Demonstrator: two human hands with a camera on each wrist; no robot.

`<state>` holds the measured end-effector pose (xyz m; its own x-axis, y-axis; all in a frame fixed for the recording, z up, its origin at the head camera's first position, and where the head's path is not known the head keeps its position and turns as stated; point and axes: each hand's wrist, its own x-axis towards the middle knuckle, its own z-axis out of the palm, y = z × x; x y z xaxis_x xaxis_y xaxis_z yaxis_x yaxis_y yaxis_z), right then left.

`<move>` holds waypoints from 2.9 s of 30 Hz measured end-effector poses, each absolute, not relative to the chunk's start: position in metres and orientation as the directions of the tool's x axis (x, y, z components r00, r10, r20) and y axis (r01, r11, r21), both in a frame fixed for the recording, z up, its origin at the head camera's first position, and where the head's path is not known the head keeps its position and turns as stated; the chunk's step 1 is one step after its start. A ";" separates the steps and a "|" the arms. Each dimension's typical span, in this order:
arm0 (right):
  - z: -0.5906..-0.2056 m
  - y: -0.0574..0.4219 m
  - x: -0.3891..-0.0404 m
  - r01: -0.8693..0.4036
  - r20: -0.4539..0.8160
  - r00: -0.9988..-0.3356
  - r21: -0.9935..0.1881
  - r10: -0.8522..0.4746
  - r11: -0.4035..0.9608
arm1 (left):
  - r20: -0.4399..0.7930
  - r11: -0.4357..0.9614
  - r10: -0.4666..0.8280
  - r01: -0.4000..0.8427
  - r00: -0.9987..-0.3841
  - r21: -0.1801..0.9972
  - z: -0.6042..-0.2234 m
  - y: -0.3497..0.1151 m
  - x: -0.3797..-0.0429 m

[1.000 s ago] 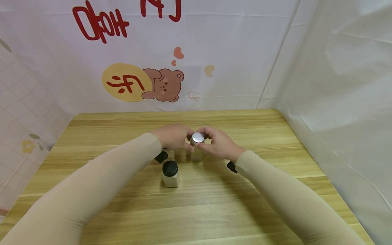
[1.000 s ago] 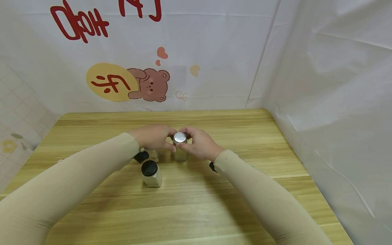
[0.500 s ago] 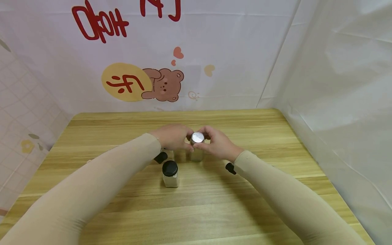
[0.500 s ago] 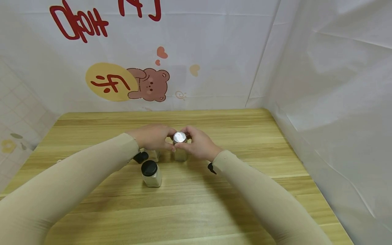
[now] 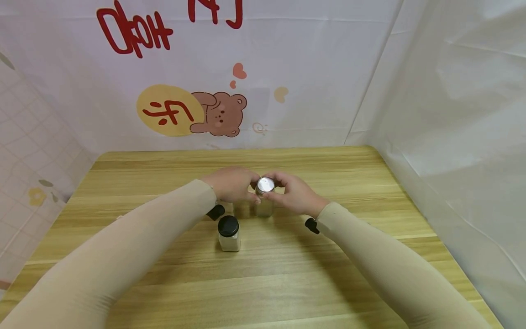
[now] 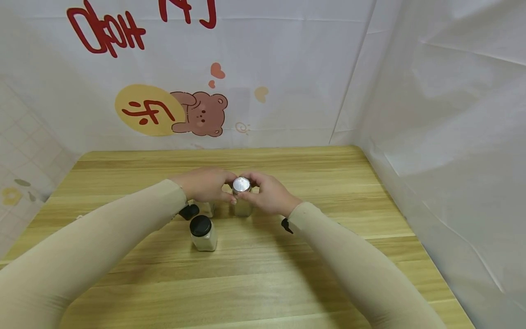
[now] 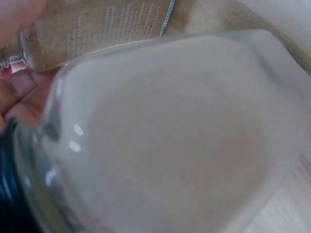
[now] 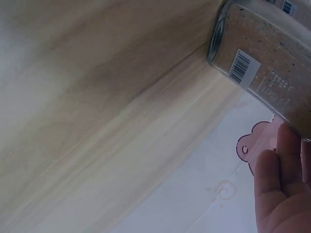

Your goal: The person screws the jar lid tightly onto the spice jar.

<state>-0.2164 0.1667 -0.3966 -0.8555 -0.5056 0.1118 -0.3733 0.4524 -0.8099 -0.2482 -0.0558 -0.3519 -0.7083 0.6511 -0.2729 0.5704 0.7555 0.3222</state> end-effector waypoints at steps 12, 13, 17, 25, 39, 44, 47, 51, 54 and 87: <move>-0.398 0.167 -0.218 -0.398 0.129 -0.849 -0.794 -0.512 0.460 | -0.282 0.762 0.644 0.563 -0.711 0.320 -0.351 -0.055 -0.247; -0.398 0.168 -0.218 -0.399 0.126 -0.845 -0.795 -0.520 0.456 | -0.281 0.762 0.644 0.562 -0.712 0.321 -0.351 -0.055 -0.247; -0.398 0.167 -0.217 -0.393 0.122 -0.843 -0.804 -0.524 0.445 | -0.280 0.762 0.643 0.557 -0.713 0.331 -0.351 -0.056 -0.247; -0.400 0.161 -0.215 -0.343 0.114 -0.887 -0.813 -0.448 0.471 | -0.262 0.750 0.656 0.572 -0.708 0.331 -0.352 -0.056 -0.248; -0.401 0.168 -0.217 -0.417 0.160 -0.846 -0.791 -0.508 0.447 | -0.269 0.760 0.646 0.565 -0.715 0.322 -0.352 -0.057 -0.246; -0.402 0.166 -0.215 -0.391 0.162 -0.870 -0.803 -0.466 0.450 | -0.268 0.759 0.646 0.563 -0.715 0.327 -0.352 -0.056 -0.247; -0.403 0.166 -0.216 -0.388 0.161 -0.873 -0.802 -0.461 0.454 | -0.268 0.757 0.648 0.564 -0.713 0.332 -0.352 -0.056 -0.247; -0.402 0.168 -0.216 -0.393 0.151 -0.861 -0.803 -0.485 0.447 | -0.267 0.755 0.649 0.562 -0.712 0.339 -0.352 -0.057 -0.247; -0.403 0.170 -0.218 -0.406 0.153 -0.848 -0.803 -0.508 0.436 | -0.269 0.758 0.646 0.557 -0.715 0.341 -0.352 -0.056 -0.247; -0.402 0.169 -0.217 -0.360 0.125 -0.878 -0.810 -0.463 0.463 | -0.273 0.748 0.658 0.565 -0.702 0.348 -0.351 -0.056 -0.247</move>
